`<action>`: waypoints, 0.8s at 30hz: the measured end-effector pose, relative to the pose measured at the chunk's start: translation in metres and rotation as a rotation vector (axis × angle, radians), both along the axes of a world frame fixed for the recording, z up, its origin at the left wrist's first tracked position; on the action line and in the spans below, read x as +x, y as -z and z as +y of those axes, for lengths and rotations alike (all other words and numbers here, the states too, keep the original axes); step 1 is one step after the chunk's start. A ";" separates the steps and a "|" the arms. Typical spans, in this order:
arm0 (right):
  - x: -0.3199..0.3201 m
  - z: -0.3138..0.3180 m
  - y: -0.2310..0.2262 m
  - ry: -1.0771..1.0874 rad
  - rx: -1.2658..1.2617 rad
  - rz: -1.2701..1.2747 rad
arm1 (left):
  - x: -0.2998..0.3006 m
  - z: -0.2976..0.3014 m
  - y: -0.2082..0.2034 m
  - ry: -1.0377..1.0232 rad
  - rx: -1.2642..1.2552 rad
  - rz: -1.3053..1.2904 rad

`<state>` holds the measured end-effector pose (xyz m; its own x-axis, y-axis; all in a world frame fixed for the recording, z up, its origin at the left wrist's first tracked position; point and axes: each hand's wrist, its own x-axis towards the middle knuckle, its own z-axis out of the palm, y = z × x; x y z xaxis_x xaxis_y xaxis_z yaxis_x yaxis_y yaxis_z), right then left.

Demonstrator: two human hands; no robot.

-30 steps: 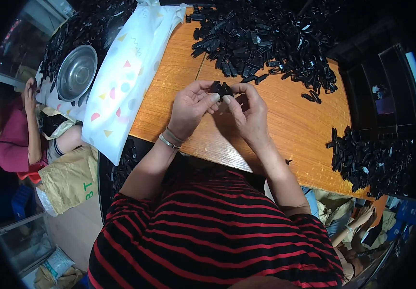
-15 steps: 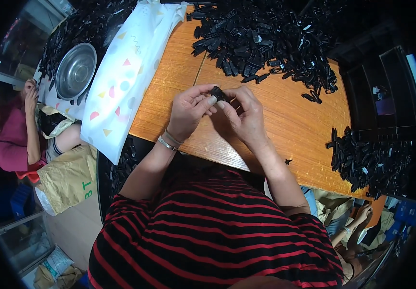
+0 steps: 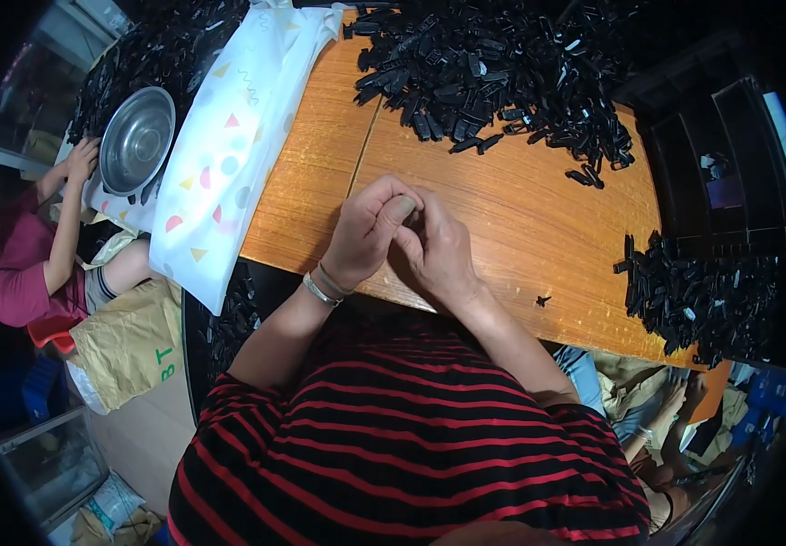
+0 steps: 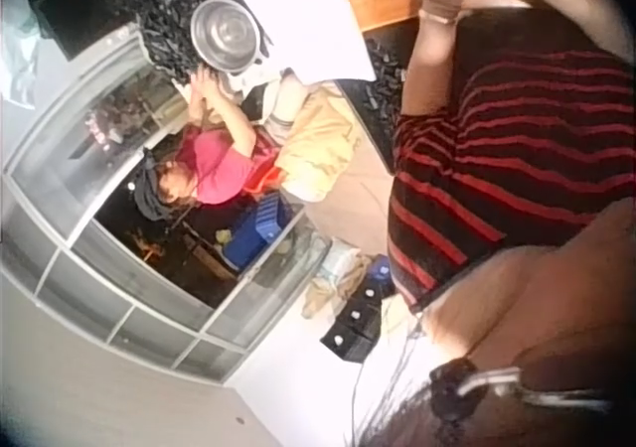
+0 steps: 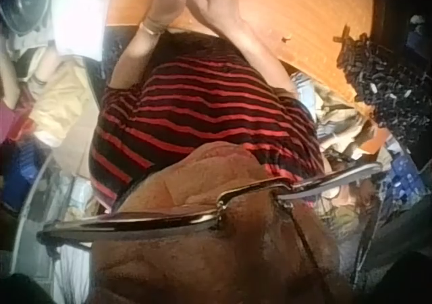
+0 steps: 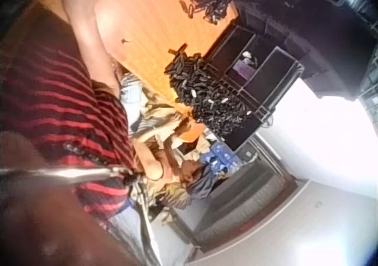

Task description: Manually joining two small black plastic components together.

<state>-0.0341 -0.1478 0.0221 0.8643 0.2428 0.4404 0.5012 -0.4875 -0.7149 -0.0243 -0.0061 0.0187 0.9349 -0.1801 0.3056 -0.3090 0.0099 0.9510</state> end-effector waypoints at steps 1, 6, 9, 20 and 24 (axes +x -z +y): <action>-0.004 0.000 0.001 -0.012 0.022 0.052 | -0.001 0.001 -0.004 0.038 0.010 0.020; 0.001 0.000 0.004 -0.028 0.105 0.202 | 0.007 -0.004 0.001 0.108 -0.100 0.175; 0.013 -0.015 0.020 -0.070 0.073 0.284 | 0.012 -0.009 0.006 0.087 -0.186 0.312; 0.095 -0.063 0.015 0.288 -0.508 -0.039 | 0.114 -0.003 0.018 -0.194 0.957 -0.449; 0.092 -0.063 0.018 0.256 -0.579 -0.062 | 0.120 -0.003 0.019 -0.168 1.033 -0.486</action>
